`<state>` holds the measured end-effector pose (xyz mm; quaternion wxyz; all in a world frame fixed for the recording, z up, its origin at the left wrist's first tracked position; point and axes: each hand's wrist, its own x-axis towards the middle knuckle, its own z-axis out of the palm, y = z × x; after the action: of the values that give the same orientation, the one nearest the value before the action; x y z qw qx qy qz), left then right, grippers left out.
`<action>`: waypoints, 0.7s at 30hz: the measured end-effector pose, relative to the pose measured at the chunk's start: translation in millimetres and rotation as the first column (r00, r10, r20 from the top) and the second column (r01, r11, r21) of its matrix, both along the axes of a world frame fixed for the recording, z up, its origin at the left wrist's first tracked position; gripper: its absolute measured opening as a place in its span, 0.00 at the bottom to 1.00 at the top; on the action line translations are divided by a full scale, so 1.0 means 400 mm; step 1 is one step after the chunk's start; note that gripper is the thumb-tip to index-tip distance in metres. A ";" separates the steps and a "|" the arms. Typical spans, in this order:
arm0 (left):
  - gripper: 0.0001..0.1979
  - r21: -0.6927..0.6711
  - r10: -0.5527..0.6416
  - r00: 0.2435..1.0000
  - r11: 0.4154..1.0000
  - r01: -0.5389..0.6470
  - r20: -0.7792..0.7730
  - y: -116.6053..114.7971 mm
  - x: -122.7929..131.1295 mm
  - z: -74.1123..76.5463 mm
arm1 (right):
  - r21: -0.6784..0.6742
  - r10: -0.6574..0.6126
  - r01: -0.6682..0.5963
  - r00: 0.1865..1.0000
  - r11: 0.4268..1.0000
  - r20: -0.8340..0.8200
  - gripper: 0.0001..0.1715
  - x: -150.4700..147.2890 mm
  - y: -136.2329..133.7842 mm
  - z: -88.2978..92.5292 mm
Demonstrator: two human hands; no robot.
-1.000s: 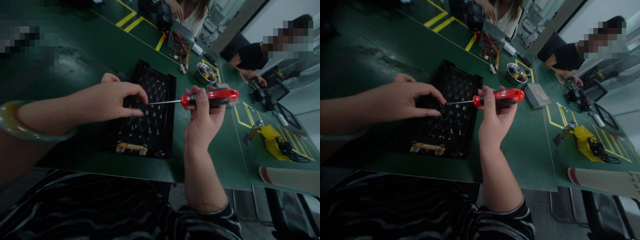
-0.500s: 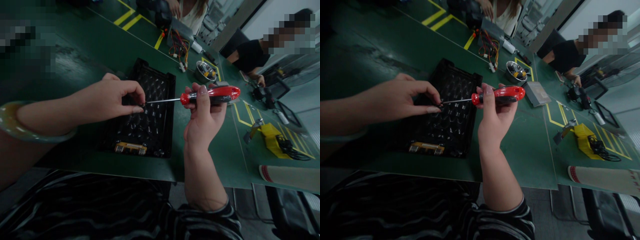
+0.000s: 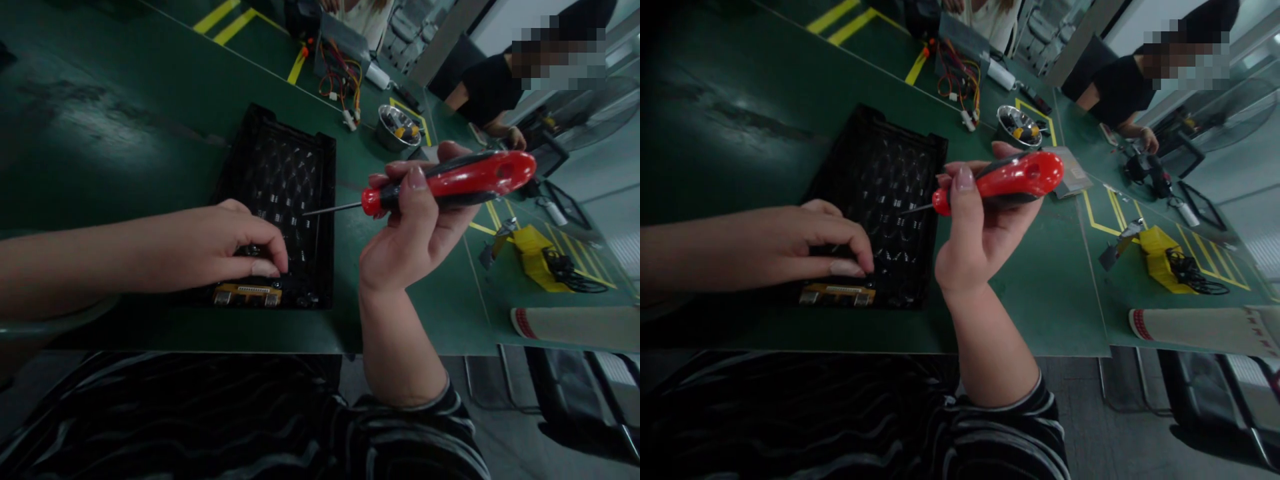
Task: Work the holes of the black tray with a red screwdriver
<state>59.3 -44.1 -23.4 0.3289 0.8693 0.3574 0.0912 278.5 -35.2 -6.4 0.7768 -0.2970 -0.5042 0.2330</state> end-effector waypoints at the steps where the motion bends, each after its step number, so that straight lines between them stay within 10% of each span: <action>1: 0.13 -0.018 -0.025 1.000 1.000 0.025 -0.015 -0.007 0.008 -0.004 | 0.027 0.004 -0.005 1.000 1.000 0.017 0.15 -0.003 -0.003 -0.002; 8: 0.15 -0.013 -0.118 0.993 0.993 0.118 -0.023 -0.022 0.037 -0.011 | -0.067 -0.081 0.099 0.967 0.993 0.240 0.20 -0.005 -0.026 -0.011; 21: 0.16 0.045 -0.053 0.992 0.997 0.059 -0.116 -0.010 0.052 -0.015 | 0.135 0.054 -0.070 0.992 0.988 0.117 0.19 -0.008 0.007 -0.032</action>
<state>80.0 -48.2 -29.4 0.2890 0.8906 0.3487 0.0406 275.3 -32.3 -19.1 0.7582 -0.2392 -0.5711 0.2042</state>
